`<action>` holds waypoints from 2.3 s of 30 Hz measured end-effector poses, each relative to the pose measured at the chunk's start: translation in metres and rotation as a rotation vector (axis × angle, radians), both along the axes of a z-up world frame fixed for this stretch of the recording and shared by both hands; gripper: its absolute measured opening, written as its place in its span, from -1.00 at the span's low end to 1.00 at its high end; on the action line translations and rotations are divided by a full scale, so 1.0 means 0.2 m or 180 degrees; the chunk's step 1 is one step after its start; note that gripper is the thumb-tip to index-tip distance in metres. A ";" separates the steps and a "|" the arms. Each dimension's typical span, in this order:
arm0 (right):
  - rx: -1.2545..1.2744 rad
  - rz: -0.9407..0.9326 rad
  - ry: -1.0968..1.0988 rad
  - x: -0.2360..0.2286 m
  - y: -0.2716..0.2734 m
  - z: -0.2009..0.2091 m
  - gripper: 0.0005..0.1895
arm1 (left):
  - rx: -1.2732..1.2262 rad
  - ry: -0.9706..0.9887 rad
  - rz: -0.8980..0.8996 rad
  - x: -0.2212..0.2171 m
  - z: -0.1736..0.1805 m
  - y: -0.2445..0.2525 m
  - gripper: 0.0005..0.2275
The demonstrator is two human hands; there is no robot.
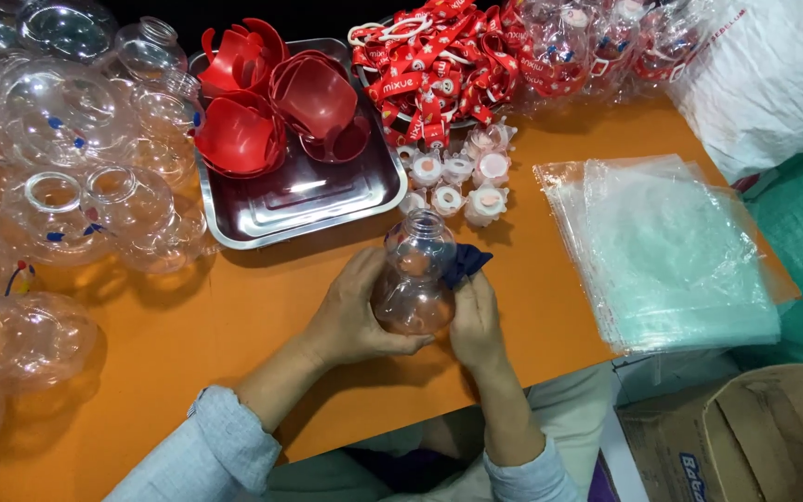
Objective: The person is assembling plastic containers by attaching small components and cleaning them with a cloth at a workspace.
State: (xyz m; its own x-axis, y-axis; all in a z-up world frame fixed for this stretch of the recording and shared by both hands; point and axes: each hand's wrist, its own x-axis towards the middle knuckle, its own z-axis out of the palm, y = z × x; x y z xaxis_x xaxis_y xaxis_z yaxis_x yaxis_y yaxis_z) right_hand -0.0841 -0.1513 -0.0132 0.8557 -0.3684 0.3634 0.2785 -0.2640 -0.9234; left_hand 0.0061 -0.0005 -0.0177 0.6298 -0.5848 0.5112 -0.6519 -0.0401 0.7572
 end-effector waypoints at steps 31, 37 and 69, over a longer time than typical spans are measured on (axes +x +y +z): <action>-0.0608 0.0054 -0.0141 0.01 0.07 -0.02 -0.58 | -0.0104 -0.0264 -0.0031 0.05 -0.08 0.06 -0.43; 0.0539 0.0515 0.0425 0.15 -0.03 0.11 -0.62 | -0.0018 -0.0096 -0.0178 0.03 -0.03 0.05 -0.33; -0.1644 0.0612 -0.0213 0.01 -0.09 -0.19 -0.29 | 0.0100 0.0079 0.0288 0.06 -0.14 0.04 -0.23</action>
State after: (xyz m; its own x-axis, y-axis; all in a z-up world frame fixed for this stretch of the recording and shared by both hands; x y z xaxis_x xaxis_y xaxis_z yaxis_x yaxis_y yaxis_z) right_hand -0.0817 -0.1694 -0.0504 0.8588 0.0326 0.5112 0.4199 -0.6164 -0.6662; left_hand 0.0178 0.0077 -0.0461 0.6930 -0.5405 0.4772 -0.6256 -0.1219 0.7705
